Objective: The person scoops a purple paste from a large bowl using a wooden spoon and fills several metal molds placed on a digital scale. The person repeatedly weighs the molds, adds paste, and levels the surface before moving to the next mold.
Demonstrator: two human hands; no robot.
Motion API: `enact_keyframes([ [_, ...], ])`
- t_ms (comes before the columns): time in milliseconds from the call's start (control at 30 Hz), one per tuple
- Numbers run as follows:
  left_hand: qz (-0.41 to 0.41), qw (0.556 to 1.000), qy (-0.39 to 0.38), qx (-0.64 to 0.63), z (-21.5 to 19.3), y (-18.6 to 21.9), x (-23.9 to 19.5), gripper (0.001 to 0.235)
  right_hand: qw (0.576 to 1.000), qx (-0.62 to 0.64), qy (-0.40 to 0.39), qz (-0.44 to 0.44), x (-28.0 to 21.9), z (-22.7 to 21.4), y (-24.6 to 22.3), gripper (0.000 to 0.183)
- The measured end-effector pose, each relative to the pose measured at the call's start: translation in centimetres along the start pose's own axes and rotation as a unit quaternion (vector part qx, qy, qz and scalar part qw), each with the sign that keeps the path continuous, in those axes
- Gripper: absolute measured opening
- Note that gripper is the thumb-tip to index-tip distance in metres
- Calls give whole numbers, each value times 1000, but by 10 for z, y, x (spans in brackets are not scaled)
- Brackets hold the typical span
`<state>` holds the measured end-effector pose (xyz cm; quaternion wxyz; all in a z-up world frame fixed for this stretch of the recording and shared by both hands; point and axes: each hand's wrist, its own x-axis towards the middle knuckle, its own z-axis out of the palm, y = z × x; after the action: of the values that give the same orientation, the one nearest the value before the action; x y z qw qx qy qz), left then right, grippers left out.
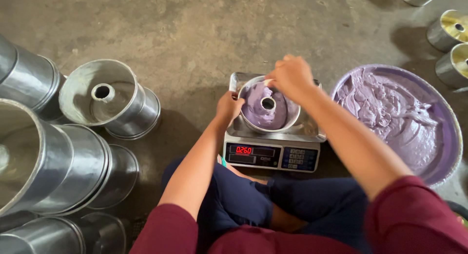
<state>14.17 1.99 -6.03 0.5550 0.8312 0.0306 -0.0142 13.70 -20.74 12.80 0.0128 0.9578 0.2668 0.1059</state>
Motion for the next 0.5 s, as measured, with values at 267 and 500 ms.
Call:
enact_keyframes([
  [267,-278,860,-119,-410,29,-1,-94,31,947,25,-65,315,-55,15,18,16],
  [500,-37,998,2,-55,11,16,-17,48,983,51,51,171,-44,-2,-10,22],
])
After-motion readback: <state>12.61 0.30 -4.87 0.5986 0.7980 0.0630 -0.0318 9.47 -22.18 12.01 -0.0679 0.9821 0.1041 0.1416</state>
